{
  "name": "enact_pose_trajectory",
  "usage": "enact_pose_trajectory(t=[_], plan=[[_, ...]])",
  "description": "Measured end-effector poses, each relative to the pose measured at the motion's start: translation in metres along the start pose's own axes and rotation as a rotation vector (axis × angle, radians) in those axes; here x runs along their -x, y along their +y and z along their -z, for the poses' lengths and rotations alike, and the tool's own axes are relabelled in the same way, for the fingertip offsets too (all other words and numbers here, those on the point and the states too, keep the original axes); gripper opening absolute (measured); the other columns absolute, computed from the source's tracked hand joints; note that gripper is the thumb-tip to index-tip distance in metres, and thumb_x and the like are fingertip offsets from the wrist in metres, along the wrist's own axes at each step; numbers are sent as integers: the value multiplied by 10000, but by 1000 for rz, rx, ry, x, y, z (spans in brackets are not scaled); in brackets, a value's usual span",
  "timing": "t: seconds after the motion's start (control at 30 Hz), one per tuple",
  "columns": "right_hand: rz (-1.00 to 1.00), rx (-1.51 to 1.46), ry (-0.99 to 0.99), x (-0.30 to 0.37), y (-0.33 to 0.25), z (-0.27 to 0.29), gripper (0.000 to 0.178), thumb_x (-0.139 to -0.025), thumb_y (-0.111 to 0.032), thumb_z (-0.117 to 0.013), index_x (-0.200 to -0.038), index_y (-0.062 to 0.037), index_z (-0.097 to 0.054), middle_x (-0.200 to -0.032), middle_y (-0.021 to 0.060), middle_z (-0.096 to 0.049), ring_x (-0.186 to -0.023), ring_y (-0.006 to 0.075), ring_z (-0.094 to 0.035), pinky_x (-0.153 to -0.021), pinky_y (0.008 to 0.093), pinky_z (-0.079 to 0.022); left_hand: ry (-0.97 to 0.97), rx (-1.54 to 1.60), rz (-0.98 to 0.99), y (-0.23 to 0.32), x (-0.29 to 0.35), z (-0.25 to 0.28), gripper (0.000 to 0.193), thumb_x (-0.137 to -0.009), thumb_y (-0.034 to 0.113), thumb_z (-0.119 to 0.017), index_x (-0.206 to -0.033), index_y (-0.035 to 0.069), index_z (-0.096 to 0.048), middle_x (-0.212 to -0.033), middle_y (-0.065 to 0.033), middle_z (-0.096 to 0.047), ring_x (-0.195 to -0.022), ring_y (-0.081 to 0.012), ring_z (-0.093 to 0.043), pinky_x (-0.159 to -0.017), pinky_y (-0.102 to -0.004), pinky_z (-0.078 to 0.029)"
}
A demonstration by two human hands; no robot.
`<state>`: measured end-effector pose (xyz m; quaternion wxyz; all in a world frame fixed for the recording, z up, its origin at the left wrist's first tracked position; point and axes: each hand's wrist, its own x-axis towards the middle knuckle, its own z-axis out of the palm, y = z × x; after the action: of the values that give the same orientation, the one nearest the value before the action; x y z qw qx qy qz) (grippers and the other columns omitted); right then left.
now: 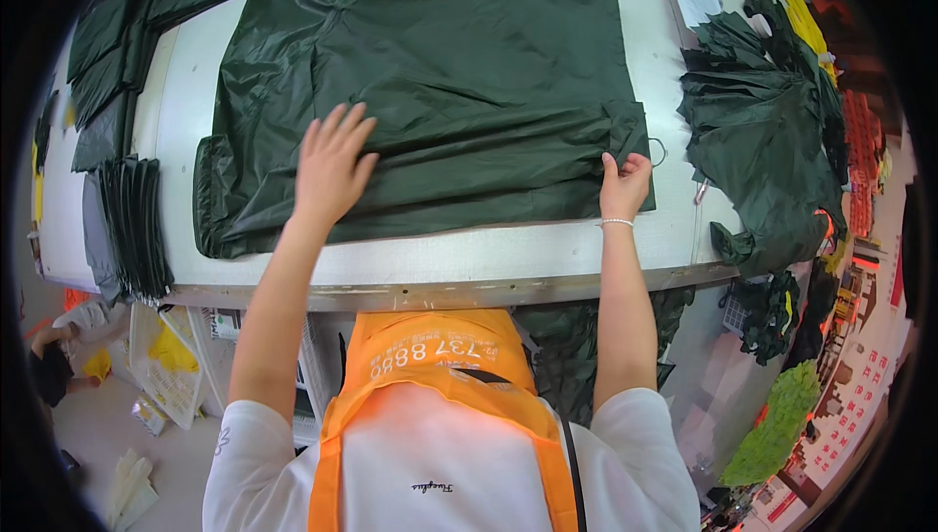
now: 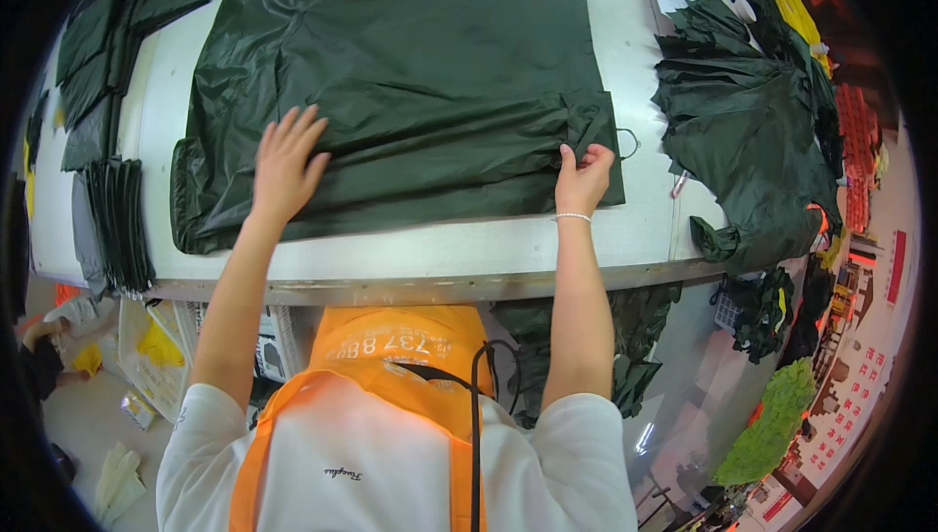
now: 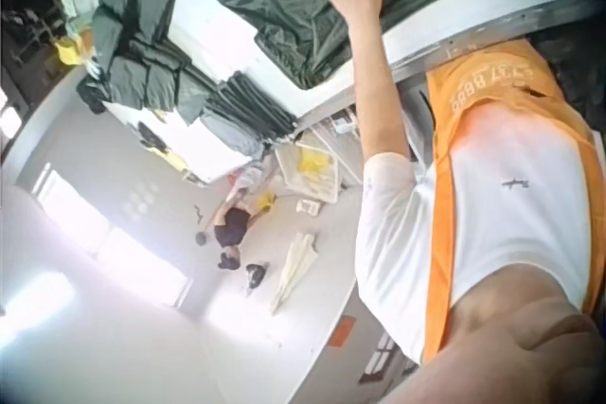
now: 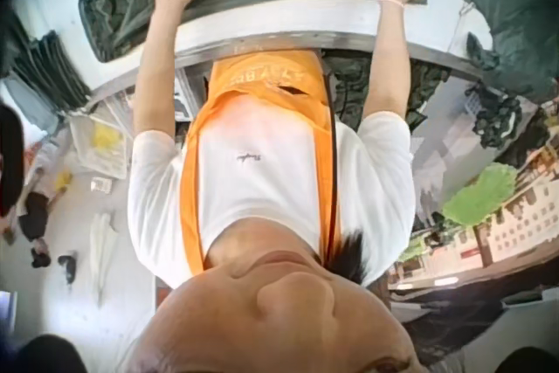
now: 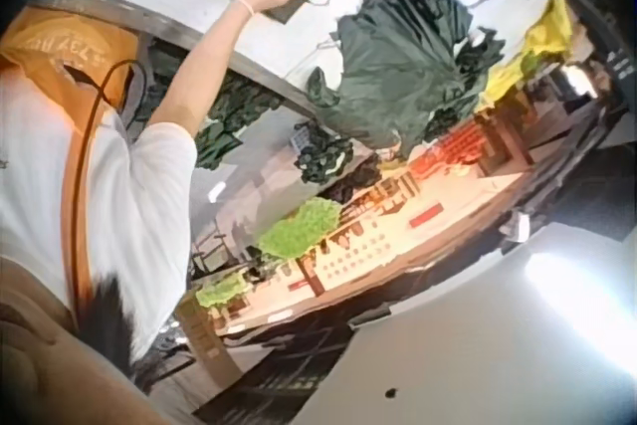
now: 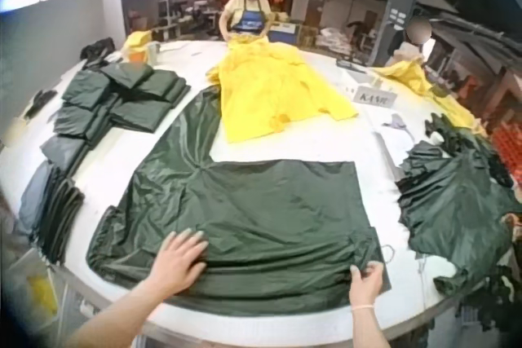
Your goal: The person folds a green jacket on a white table. They smooth the fabric, fold the sleeves and body, then place the folded jacket into a clear plastic bag.
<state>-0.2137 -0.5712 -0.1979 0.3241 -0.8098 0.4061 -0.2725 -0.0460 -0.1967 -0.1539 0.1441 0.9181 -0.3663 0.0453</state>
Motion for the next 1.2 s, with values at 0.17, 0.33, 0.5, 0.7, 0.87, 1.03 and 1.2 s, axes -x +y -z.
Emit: enact_pose_trajectory(t=[0.17, 0.33, 0.5, 0.7, 0.87, 1.03, 1.2], plan=[[37, -349, -105, -17, 1, 19, 226, -861, -99, -635, -1032, 27, -559, -881, 49, -599, -775, 102, -547, -719, 214, -448, -172, -42, 93, 7, -37, -39, 896, -632, 514, -739, -1391, 197, -383, -1484, -94, -276, -1381, -299, -208, -1099, -519, -176], [-178, -365, -94, -34, 10, 64, 166, -931, -141, -517, -1017, -14, -582, -875, 15, -609, -737, 57, -522, -666, 188, -427, -205, -7, 190, -18, -30, -72, 1162, -471, 601, -795, -1441, 244, -266, -1519, -76, -180, -1387, -323, -176, -1086, -561, -175], [-535, -658, 44, -29, 45, 28, 175, -946, -112, -474, -1063, -22, -567, -946, 60, -603, -866, 155, -547, -812, 288, -445, -220, -7, 186, -13, -36, -75, 1173, -479, 555, -811, -1447, 204, -251, -1525, -66, -168, -1384, -330, -185, -1090, -546, -174], [-251, -1224, 98, -32, -27, 25, 175, -966, -90, -426, -1087, -23, -534, -987, 60, -610, -884, 188, -582, -767, 291, -471, -225, -43, 204, -16, -33, -78, 1161, -490, 595, -790, -1445, 211, -253, -1523, -65, -170, -1390, -317, -169, -1096, -540, -169], [140, 417, -104, -47, 62, 63, 210, -951, -174, -438, -998, -21, -574, -864, 163, -640, -829, 308, -617, -729, 371, -468, -246, -56, 171, -10, -39, -77, 1158, -496, 622, -775, -1445, 216, -251, -1523, -62, -167, -1393, -310, -162, -1100, -537, -161], [134, 103, 8, -62, 11, 41, 280, -907, -260, -521, -951, -5, -627, -901, 155, -646, -871, 317, -588, -789, 380, -445, -246, -69, 179, -12, -36, -77, 1152, -504, 633, -765, -1445, 211, -252, -1524, -61, -165, -1393, -308, -159, -1100, -537, -159], [26, 629, -393, -94, -56, 6, 378, -809, -375, -648, -914, -13, -657, -948, 176, -658, -894, 327, -630, -771, 381, -495, -233, -54, 174, -12, -35, -77, 1141, -502, 575, -792, -1441, 194, -268, -1524, -68, -168, -1389, -320, -173, -1094, -537, -166]])
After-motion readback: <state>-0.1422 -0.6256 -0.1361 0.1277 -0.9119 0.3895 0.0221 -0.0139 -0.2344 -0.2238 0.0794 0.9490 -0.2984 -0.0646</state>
